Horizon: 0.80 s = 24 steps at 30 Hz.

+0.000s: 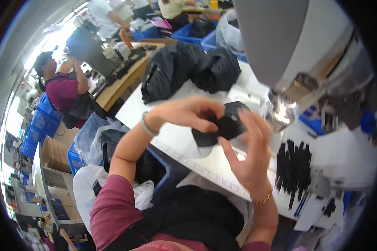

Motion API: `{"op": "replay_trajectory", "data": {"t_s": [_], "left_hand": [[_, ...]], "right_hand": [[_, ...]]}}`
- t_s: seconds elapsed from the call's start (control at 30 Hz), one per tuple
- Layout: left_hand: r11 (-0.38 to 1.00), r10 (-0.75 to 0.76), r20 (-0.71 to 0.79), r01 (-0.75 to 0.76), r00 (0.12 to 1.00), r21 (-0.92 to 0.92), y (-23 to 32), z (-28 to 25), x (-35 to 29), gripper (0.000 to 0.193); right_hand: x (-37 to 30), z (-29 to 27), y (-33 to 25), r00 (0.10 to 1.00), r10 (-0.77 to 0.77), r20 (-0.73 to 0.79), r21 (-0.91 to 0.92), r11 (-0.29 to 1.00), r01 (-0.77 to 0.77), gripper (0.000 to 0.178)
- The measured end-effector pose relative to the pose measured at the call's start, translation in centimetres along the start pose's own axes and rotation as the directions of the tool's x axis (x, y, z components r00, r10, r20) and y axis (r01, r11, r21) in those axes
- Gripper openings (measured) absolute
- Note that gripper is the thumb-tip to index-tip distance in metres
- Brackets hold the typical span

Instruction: Stitching black shoe uppers and components using an industrial sewing machine.

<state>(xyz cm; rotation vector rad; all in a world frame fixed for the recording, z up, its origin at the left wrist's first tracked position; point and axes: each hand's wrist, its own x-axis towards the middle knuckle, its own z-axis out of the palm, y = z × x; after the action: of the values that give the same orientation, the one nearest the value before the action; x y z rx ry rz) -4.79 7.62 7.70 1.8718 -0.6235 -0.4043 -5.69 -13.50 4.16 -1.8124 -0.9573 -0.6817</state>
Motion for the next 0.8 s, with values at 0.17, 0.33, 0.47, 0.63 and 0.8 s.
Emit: {"op": "replay_trajectory", "data": {"t_s": [0.17, 0.33, 0.47, 0.63, 0.8], "left_hand": [[0.995, 0.1, -0.185, -0.098, 0.978, 0.02, -0.6, -1.1, -2.0, 0.043], [0.985, 0.112, -0.292, -0.068, 0.95, 0.157, -1.2, -1.0, -2.6, 0.05], [0.993, 0.073, -0.311, -0.039, 0.948, 0.113, -1.2, -0.2, -2.0, 0.043], [0.993, 0.114, -0.491, -0.115, 0.864, 0.027, -2.4, 1.2, -2.6, 0.032], [0.973, 0.078, -0.581, -0.19, 0.81, -0.134, -3.0, 2.5, -2.6, 0.033]], "right_hand": [[2.7, 1.4, 3.9, 0.77, 0.321, 0.551, 0.276, 0.801, -0.532, 0.036], [4.4, 1.2, 3.8, 0.761, 0.262, 0.594, 0.402, 0.722, -0.563, 0.032], [3.9, 1.5, 3.2, 0.871, 0.234, 0.431, 0.315, 0.866, -0.389, 0.024], [1.5, 1.9, 2.1, 0.948, -0.273, 0.163, 0.029, 0.962, 0.272, 0.02], [-1.2, 1.8, 1.5, 0.835, -0.511, 0.203, -0.147, 0.827, 0.542, 0.022]]}}
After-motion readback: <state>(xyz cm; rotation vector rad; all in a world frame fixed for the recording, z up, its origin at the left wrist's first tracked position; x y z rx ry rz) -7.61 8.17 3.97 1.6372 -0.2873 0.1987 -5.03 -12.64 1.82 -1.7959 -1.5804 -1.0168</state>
